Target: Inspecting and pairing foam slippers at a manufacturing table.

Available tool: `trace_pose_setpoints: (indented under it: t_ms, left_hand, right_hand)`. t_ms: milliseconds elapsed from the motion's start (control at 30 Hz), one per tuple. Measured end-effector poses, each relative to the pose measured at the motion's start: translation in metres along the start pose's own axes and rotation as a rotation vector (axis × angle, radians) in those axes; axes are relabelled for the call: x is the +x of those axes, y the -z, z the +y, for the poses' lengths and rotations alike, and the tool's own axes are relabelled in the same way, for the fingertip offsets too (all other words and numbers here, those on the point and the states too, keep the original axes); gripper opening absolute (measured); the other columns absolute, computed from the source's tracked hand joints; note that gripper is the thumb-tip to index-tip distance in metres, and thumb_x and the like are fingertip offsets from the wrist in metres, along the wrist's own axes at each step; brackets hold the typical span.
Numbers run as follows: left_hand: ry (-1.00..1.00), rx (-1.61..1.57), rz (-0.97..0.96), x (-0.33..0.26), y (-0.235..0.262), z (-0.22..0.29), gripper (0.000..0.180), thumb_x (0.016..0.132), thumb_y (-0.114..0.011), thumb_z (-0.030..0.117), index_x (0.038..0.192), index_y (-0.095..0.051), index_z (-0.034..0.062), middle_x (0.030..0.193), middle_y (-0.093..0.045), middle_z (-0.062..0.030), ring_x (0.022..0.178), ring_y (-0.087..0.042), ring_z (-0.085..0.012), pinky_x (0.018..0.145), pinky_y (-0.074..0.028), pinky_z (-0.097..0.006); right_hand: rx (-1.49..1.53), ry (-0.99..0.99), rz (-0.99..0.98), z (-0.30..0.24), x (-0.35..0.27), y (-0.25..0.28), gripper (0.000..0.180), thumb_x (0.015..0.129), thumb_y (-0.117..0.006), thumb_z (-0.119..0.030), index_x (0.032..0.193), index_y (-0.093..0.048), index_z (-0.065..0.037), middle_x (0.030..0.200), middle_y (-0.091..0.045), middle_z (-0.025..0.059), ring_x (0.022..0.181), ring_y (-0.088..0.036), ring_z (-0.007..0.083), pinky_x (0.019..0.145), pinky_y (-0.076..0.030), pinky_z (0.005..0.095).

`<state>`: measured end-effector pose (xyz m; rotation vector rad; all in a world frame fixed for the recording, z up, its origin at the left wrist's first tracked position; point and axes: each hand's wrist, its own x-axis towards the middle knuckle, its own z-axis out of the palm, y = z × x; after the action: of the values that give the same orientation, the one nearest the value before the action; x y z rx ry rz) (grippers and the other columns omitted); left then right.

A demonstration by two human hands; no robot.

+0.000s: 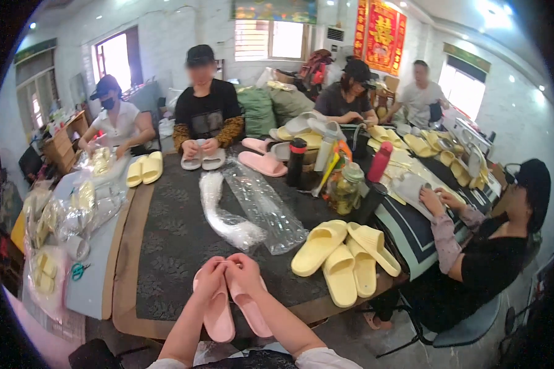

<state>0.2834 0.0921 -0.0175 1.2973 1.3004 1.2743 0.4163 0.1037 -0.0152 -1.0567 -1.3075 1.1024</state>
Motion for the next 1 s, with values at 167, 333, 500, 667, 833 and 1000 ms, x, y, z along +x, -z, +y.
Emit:
trace_pose_setpoints:
  t_ms: [167,333,500,667,833,1000]
  left_hand:
    - [0.05,-0.216,-0.013,0.003,0.006,0.002,0.012,0.094,-0.057,0.016,0.098,-0.06,0.005,0.084,-0.053,0.0057,0.078,-0.048,-0.005,0.068,-0.039,-0.019]
    - [0.051,-0.235,0.028,-0.003,0.007,0.015,0.014,0.092,-0.06,0.015,0.098,-0.063,0.0027,0.084,-0.057,0.0045,0.078,-0.051,-0.0051,0.069,-0.041,-0.02]
    - [0.071,-0.247,0.045,-0.005,0.008,0.022,0.015,0.089,-0.065,0.014,0.095,-0.067,0.0003,0.081,-0.061,0.0039,0.075,-0.053,-0.0051,0.065,-0.042,-0.02]
    - [0.154,-0.387,0.091,-0.005,0.009,0.02,0.012,0.089,-0.065,0.013,0.092,-0.067,0.0024,0.079,-0.06,0.0052,0.07,-0.049,-0.0026,0.061,-0.038,-0.019]
    - [0.089,-0.323,0.047,-0.001,0.008,0.015,0.011,0.089,-0.065,0.013,0.092,-0.067,0.0026,0.079,-0.06,0.0046,0.07,-0.05,-0.0032,0.061,-0.039,-0.019]
    - [0.155,-0.471,0.097,0.0,0.01,0.014,0.01,0.088,-0.065,0.012,0.09,-0.067,0.0026,0.079,-0.061,0.0039,0.071,-0.051,-0.0041,0.062,-0.041,-0.02]
  right_hand:
    - [0.067,-0.031,0.105,0.003,0.002,-0.001,0.01,0.088,-0.064,-0.01,0.094,-0.066,-0.003,0.083,-0.063,-0.0015,0.076,-0.057,0.0056,0.07,-0.047,0.022]
    - [0.005,-0.064,0.015,-0.012,-0.003,-0.003,0.01,0.086,-0.066,-0.011,0.092,-0.067,-0.003,0.079,-0.063,-0.0027,0.073,-0.055,0.0038,0.065,-0.046,0.0201]
    - [-0.069,-0.024,0.014,-0.01,-0.003,-0.001,0.011,0.087,-0.066,-0.012,0.093,-0.067,-0.003,0.077,-0.062,-0.0029,0.069,-0.053,0.0032,0.061,-0.045,0.0204]
    - [-0.086,-0.001,0.045,-0.01,-0.003,-0.003,0.011,0.086,-0.067,-0.012,0.093,-0.067,-0.003,0.076,-0.062,-0.0034,0.067,-0.052,0.0026,0.06,-0.043,0.0198]
    - [-0.074,0.023,0.011,-0.014,-0.002,-0.003,0.011,0.086,-0.067,-0.012,0.092,-0.067,-0.003,0.075,-0.062,-0.004,0.066,-0.051,0.0024,0.059,-0.043,0.0197]
    - [-0.01,-0.025,0.071,-0.019,-0.004,-0.004,0.012,0.086,-0.068,-0.013,0.092,-0.068,-0.003,0.076,-0.062,-0.0043,0.066,-0.05,0.0021,0.059,-0.042,0.0196]
